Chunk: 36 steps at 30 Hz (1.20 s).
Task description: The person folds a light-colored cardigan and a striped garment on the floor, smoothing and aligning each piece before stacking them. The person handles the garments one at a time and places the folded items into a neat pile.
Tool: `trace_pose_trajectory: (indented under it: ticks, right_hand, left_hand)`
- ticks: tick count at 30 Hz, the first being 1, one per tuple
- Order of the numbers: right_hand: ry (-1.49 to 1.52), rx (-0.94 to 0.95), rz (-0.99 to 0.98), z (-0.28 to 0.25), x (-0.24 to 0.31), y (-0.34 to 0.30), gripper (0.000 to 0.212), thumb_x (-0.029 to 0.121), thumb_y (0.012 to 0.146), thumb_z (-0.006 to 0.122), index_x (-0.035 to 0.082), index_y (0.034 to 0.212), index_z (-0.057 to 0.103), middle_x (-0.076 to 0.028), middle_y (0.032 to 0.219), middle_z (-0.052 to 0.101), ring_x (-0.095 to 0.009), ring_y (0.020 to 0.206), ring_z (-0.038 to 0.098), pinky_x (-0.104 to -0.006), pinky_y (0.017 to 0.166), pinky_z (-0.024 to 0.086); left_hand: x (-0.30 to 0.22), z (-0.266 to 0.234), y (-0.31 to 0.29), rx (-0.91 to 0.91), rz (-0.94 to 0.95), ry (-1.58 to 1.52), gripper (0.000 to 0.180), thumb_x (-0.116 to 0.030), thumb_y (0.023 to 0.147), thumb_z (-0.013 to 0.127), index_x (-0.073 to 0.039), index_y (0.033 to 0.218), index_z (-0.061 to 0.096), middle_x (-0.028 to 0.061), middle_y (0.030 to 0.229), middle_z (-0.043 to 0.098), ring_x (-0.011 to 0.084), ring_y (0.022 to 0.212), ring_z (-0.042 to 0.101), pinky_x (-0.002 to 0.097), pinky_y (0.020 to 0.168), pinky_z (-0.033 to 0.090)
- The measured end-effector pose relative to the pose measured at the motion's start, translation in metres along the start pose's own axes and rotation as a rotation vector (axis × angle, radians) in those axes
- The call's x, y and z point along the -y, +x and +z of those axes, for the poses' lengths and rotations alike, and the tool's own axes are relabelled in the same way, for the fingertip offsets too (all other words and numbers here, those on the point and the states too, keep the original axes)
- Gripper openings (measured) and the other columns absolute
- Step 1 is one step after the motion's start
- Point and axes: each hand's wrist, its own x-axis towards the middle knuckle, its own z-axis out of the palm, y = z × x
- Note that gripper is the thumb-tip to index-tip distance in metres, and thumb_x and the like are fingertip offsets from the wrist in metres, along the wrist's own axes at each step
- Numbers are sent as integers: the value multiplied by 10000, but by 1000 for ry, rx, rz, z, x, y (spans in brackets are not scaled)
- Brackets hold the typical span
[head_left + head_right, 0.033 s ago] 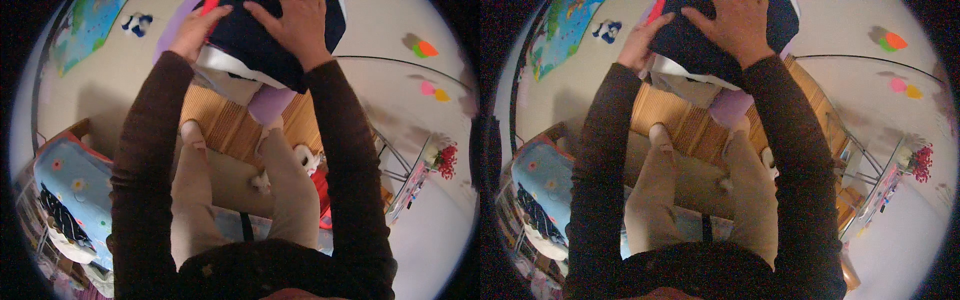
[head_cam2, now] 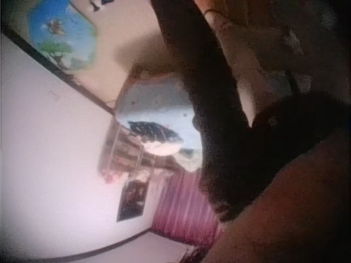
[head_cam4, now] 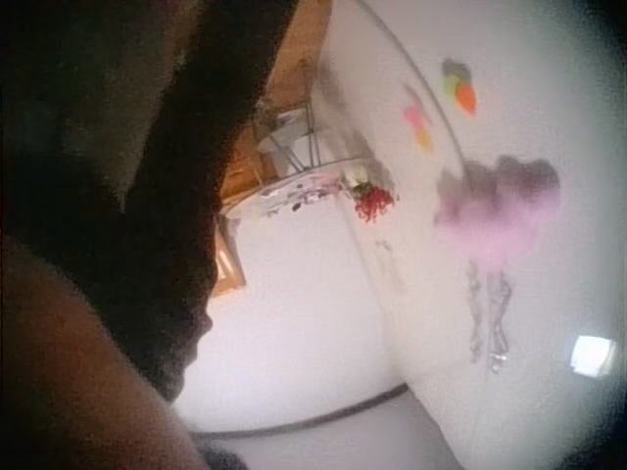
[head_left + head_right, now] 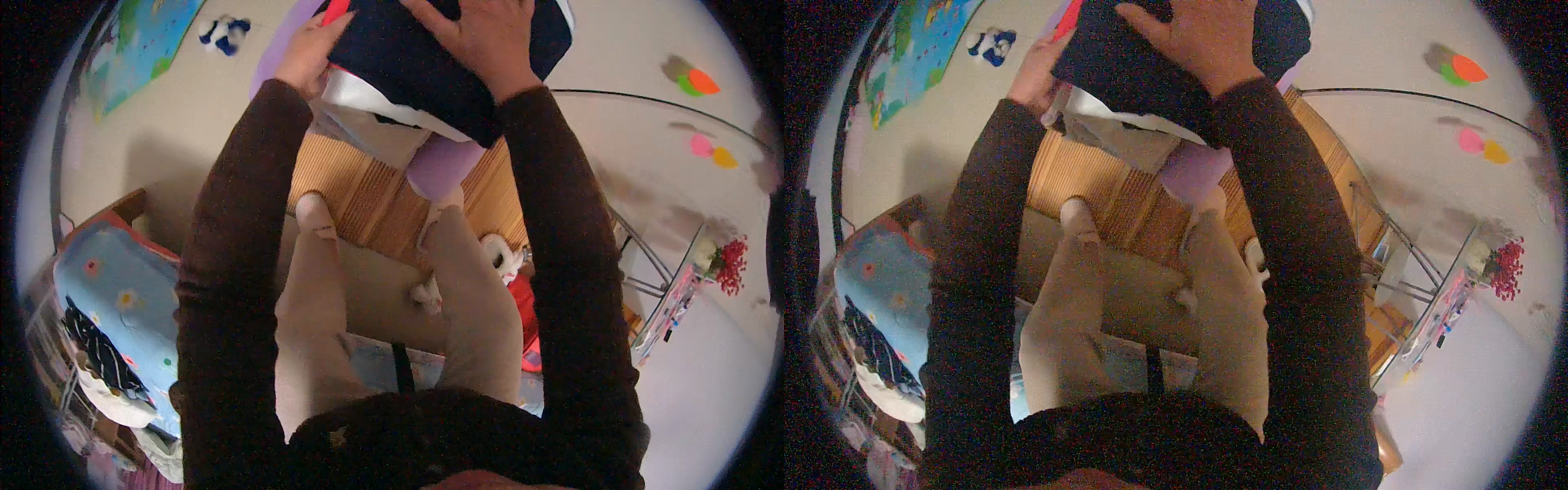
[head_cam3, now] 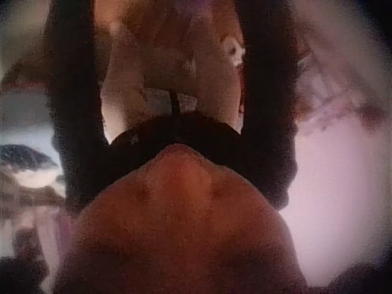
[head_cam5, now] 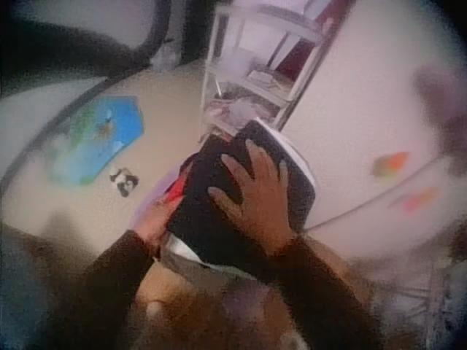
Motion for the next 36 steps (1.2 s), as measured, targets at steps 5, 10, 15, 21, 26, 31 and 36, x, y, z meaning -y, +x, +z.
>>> trace_pose_trajectory:
  ticks: [5,10,15,21,26,31,36]
  right_hand:
    - [71,73,10,52,14,18,581,507,857,598,151,1312,534,-184,1436,381,-390,1346,318,-652,1071,207]
    - [30,77,-4,55,11,14,589,524,865,572,135,1307,537,-192,1439,379,-391,1351,314,-645,1074,213]
    - [56,104,39,25,11,18,560,497,895,542,132,1320,523,-206,1430,393,-411,1335,339,-638,1067,232]
    - [154,11,80,-21,15,10,387,339,945,503,102,1244,568,-233,1322,488,-399,1220,461,-542,1004,364]
    - [450,-52,45,-101,43,-73,391,304,920,549,74,1237,550,-225,1198,564,-400,1096,550,-481,927,437]
    - [161,484,461,-241,125,-278,360,280,877,549,65,1165,574,-193,1202,559,-400,1127,497,-557,971,365]
    - [41,574,345,-318,187,-398,471,391,865,546,130,1258,549,-175,1357,454,-387,1219,429,-643,989,292]
  left_hand:
    - [32,-32,25,-255,83,557,344,-217,893,645,-40,1184,601,36,917,671,118,755,632,264,627,499]
    - [28,-28,12,-339,-6,159,311,-247,900,633,-67,1152,608,41,887,659,120,713,604,267,565,461]
    - [21,-17,-87,-368,174,267,451,-275,892,643,-24,1249,528,69,1027,617,150,946,564,275,798,454]
    - [24,-26,-288,-225,125,629,275,-59,895,623,-55,1167,592,54,1105,622,161,1018,589,291,880,473]
    - [12,-3,-433,-66,259,1545,274,-113,849,609,-87,1121,629,115,1155,618,328,1114,555,413,979,420]
    - [38,6,-475,-230,302,1453,237,-197,866,594,-94,1068,662,118,1214,603,335,1181,510,428,998,403]
    - [48,-1,-480,-214,356,1392,227,-215,890,587,-80,1054,666,131,1226,601,337,1172,513,421,995,407]
